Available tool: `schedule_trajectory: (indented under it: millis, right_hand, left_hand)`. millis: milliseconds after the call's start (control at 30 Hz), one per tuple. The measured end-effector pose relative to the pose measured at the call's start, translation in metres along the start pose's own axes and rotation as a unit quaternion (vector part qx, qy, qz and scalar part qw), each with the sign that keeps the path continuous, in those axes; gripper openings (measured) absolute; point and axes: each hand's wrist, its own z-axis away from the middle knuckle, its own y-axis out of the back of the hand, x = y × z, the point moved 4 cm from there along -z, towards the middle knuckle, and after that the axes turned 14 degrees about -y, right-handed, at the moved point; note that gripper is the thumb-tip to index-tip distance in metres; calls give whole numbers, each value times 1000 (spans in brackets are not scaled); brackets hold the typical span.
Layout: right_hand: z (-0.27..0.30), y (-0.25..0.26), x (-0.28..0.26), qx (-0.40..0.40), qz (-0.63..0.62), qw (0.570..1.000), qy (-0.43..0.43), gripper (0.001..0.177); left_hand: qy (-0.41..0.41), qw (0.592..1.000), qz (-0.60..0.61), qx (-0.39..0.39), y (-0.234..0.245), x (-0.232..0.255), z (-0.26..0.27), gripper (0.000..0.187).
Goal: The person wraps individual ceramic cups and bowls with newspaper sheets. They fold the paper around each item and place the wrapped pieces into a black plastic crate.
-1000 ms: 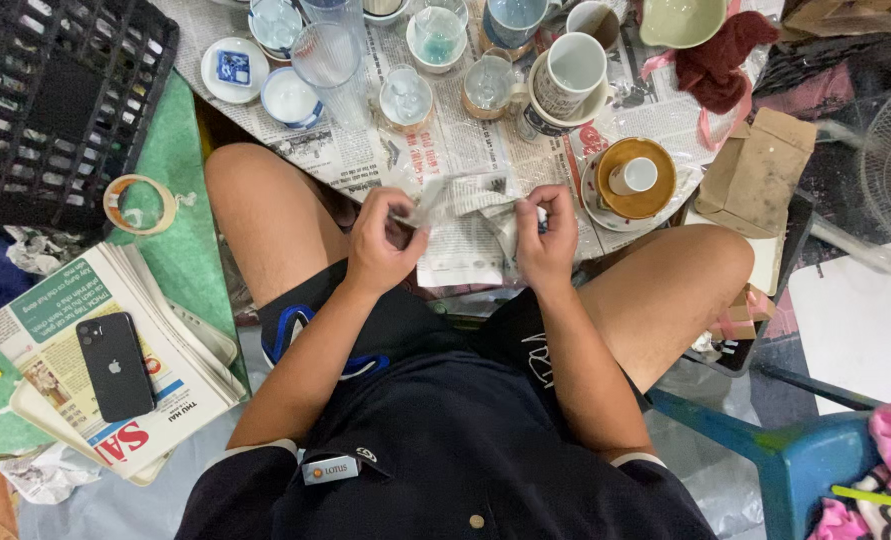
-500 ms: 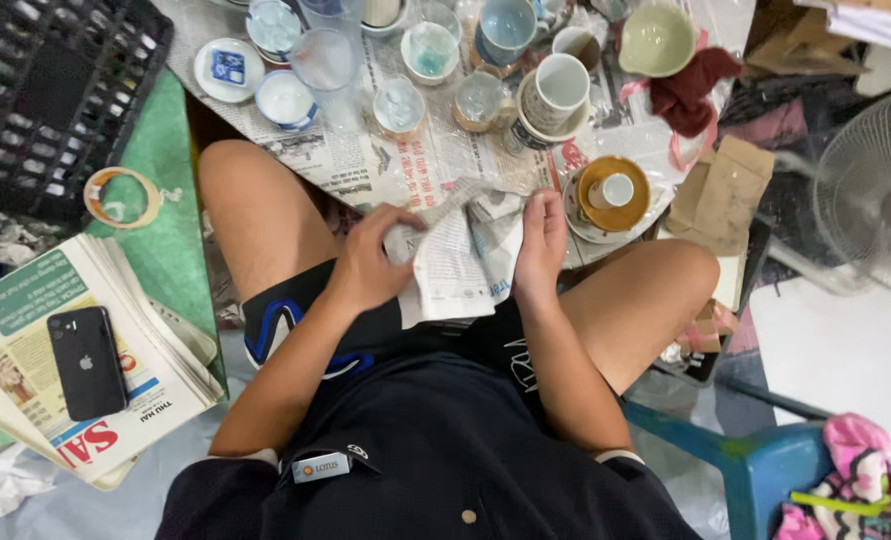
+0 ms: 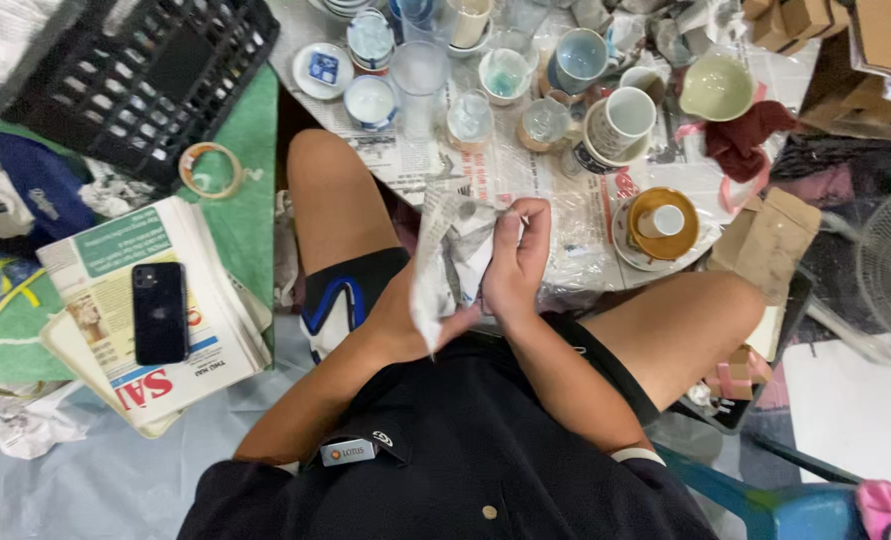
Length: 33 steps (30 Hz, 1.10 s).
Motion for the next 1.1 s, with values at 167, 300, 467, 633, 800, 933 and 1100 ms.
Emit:
schedule_trajectory:
  millis: [167,300,467,633,800,933,1100]
  right_hand:
    - [-39,-2,-17,-93,-11,995,-45,10]
    - [-66,3,-40,-152,105,983,16,40]
    - [-83,-31,-29,-190,218,955,64,66]
    - [-81,-72,28,-200,290,934,-53,67]
    - [-92,-105,78,-240,261,934,38,51]
    - [-116,-138,114,-253,253,934,6,19]
    - [-139,-168,147,-252,393,884,-31,21]
  left_hand:
    - [111,979,-4,168,60,-55,47,31]
    - [103,975,-31,194,132,-63,67,32]
    - [285,921,-99,247,166,-52,80,27]
    - [131,825,-515,195,149,-28,65,73]
    - [69,929,-362,-46,84,-55,60,65]
    - [92,918,-363,-128,64,-64,64,66]
    - [118,920,-352,-126,68,-67,75,62]
